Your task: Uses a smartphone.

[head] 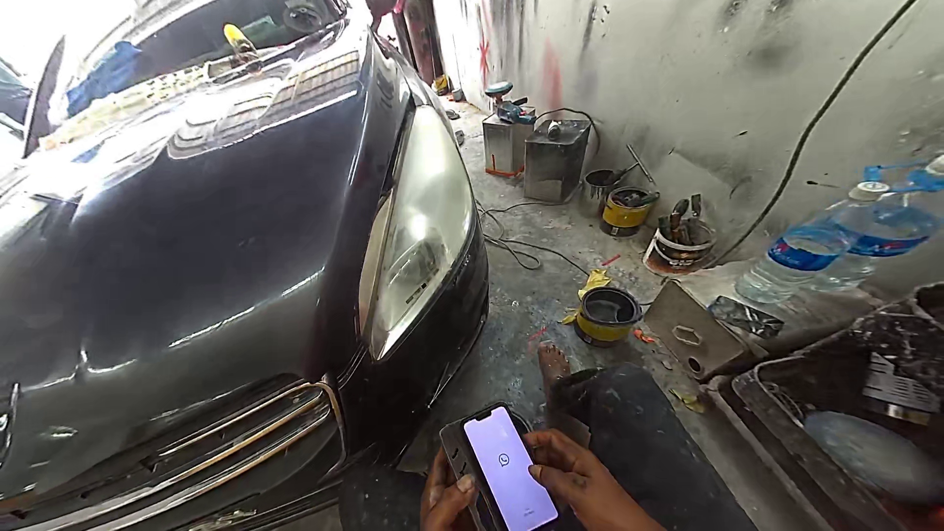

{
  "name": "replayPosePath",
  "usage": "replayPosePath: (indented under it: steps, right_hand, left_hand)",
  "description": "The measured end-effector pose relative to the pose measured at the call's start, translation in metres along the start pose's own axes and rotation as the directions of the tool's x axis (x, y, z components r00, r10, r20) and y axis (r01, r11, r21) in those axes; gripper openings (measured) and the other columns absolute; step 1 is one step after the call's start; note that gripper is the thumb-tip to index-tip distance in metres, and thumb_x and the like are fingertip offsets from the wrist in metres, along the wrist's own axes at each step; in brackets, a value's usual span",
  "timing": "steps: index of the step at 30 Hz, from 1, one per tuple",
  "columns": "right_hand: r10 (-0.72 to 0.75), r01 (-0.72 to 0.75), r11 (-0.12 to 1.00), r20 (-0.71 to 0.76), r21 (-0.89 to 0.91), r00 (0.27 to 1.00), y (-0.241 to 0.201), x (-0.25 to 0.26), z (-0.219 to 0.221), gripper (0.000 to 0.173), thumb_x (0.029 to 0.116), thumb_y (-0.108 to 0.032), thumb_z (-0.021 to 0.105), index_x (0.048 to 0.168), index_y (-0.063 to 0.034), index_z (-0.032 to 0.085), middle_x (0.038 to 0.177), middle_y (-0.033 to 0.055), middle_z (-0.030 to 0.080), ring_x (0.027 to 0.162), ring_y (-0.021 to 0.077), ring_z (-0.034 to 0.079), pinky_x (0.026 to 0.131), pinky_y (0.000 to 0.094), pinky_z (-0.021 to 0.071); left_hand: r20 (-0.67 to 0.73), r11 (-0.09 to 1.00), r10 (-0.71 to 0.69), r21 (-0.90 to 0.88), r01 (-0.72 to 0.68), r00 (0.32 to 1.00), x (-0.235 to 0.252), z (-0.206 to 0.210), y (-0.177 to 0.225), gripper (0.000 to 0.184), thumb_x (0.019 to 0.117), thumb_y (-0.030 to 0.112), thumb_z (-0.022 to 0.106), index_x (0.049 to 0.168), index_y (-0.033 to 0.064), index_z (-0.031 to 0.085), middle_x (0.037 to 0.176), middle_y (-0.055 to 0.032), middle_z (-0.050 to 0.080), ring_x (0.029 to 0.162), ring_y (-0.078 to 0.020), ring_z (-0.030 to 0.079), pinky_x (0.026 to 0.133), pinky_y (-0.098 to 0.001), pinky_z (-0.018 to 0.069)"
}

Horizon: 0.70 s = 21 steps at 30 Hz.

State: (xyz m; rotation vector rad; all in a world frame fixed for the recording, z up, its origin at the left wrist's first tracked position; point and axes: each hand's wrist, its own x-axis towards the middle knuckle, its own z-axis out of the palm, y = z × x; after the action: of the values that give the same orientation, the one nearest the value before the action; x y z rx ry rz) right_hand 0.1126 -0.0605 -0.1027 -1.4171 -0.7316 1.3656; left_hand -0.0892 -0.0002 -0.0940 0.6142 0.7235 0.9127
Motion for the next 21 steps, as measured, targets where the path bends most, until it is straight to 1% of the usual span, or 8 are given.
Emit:
replayPosePath:
  steps: [2, 5, 7, 9, 11, 16, 21]
  right_hand:
    - [0.000, 0.000, 1.000, 0.010, -0.003, 1.000, 0.002, -0.001, -0.001, 0.038, 0.0915, -0.006, 0.060, 0.129, -0.0030, 0.057, 0.103, 0.0083, 0.069, 0.090, 0.0173, 0.069, 0.078, 0.0350, 0.0594]
    - [-0.014, 0.014, 1.000, 0.029, -0.006, 0.999, 0.004, -0.002, -0.004, 0.043, 0.0875, -0.003, 0.058, 0.130, -0.0031, 0.056, 0.102, 0.0079, 0.069, 0.088, 0.0175, 0.069, 0.077, 0.0357, 0.0588]
    - [-0.020, 0.020, 1.000, 0.031, -0.007, 0.999, 0.003, 0.000, -0.006, 0.044, 0.0870, -0.004, 0.058, 0.131, -0.0034, 0.056, 0.102, 0.0076, 0.068, 0.088, 0.0173, 0.068, 0.076, 0.0355, 0.0589]
    - [-0.026, 0.027, 1.000, 0.032, -0.010, 0.999, 0.001, -0.002, -0.008, 0.044, 0.0886, -0.004, 0.057, 0.132, -0.0032, 0.056, 0.103, 0.0072, 0.068, 0.088, 0.0166, 0.068, 0.076, 0.0345, 0.0581]
    - [-0.019, 0.020, 1.000, 0.043, -0.012, 0.999, -0.001, -0.006, -0.010, 0.042, 0.0906, -0.006, 0.056, 0.133, -0.0033, 0.056, 0.105, 0.0073, 0.068, 0.091, 0.0163, 0.068, 0.078, 0.0342, 0.0583]
    - [0.009, -0.009, 1.000, 0.029, 0.005, 1.000, 0.001, -0.006, -0.012, 0.039, 0.0931, -0.008, 0.055, 0.132, -0.0042, 0.057, 0.107, 0.0086, 0.069, 0.093, 0.0183, 0.069, 0.081, 0.0358, 0.0600]
    - [0.009, -0.010, 1.000, 0.024, 0.026, 1.000, 0.000, -0.006, -0.009, 0.037, 0.0930, -0.007, 0.055, 0.130, -0.0037, 0.058, 0.104, 0.0085, 0.069, 0.093, 0.0184, 0.070, 0.081, 0.0359, 0.0600]
  left_hand:
    - [-0.008, 1.000, -0.005, 0.007, 0.005, 1.000, -0.002, 0.001, 0.001, 0.078, 0.0853, 0.012, 0.070, 0.152, -0.0003, 0.030, 0.129, -0.0183, 0.064, 0.111, -0.0236, 0.068, 0.094, -0.0423, 0.0586]
    - [-0.004, 1.000, -0.008, 0.016, 0.008, 1.000, -0.003, 0.003, 0.002, 0.077, 0.0856, 0.013, 0.069, 0.151, -0.0004, 0.031, 0.127, -0.0186, 0.066, 0.109, -0.0239, 0.070, 0.092, -0.0420, 0.0594]
    - [0.005, 1.000, -0.007, 0.003, 0.007, 1.000, -0.002, 0.007, 0.004, 0.078, 0.0853, 0.012, 0.070, 0.151, -0.0001, 0.031, 0.126, -0.0191, 0.065, 0.108, -0.0248, 0.070, 0.092, -0.0430, 0.0597]
    - [-0.006, 1.000, -0.013, 0.010, 0.013, 1.000, -0.003, 0.014, 0.007, 0.078, 0.0850, 0.012, 0.070, 0.151, -0.0009, 0.031, 0.127, -0.0210, 0.064, 0.109, -0.0262, 0.069, 0.092, -0.0438, 0.0598]
    - [-0.020, 0.999, -0.021, 0.030, 0.021, 1.000, -0.005, 0.017, 0.007, 0.078, 0.0838, 0.013, 0.071, 0.150, -0.0022, 0.034, 0.126, -0.0219, 0.064, 0.110, -0.0266, 0.069, 0.092, -0.0438, 0.0597]
    - [0.004, 0.999, -0.037, -0.005, 0.037, 0.999, -0.004, 0.018, 0.008, 0.077, 0.0819, 0.014, 0.075, 0.147, -0.0026, 0.038, 0.123, -0.0245, 0.064, 0.108, -0.0291, 0.070, 0.091, -0.0455, 0.0602]
    - [-0.012, 0.999, -0.037, 0.006, 0.037, 0.999, -0.005, 0.017, 0.010, 0.076, 0.0811, 0.014, 0.074, 0.146, -0.0025, 0.038, 0.123, -0.0248, 0.064, 0.108, -0.0288, 0.069, 0.092, -0.0448, 0.0598]
